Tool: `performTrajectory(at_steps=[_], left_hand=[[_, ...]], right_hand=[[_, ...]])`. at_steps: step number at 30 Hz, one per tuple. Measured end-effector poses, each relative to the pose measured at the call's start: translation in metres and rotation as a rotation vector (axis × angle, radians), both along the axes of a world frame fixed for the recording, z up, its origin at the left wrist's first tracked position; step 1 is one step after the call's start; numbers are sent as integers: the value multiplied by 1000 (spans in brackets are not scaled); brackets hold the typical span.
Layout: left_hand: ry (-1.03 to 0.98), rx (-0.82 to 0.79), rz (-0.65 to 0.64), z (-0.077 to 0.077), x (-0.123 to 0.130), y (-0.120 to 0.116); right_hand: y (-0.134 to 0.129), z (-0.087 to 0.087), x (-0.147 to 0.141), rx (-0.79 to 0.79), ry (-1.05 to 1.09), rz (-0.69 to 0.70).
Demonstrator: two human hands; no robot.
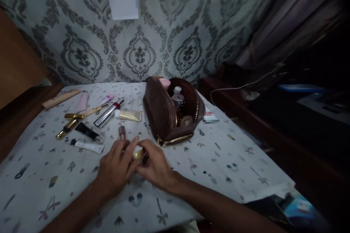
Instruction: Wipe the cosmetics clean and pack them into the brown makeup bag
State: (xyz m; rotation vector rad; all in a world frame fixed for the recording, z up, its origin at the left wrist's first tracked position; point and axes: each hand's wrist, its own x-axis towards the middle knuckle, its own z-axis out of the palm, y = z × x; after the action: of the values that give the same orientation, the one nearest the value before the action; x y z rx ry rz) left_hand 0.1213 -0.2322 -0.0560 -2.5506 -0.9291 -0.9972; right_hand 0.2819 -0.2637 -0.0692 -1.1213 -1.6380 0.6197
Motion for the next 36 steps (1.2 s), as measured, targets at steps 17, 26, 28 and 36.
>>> performTrajectory(at_steps=[17, 26, 28, 36], left_hand=[[7, 166, -310, 90, 59, 31], [270, 244, -219, 116, 144, 65], [299, 240, -218, 114, 146, 68], [268, 270, -244, 112, 141, 70]], right_hand=[[-28, 91, 110, -161, 304, -2], [-5, 127, 198, -18, 334, -260], [7, 132, 206, 34, 287, -264], [70, 141, 223, 31, 89, -97]])
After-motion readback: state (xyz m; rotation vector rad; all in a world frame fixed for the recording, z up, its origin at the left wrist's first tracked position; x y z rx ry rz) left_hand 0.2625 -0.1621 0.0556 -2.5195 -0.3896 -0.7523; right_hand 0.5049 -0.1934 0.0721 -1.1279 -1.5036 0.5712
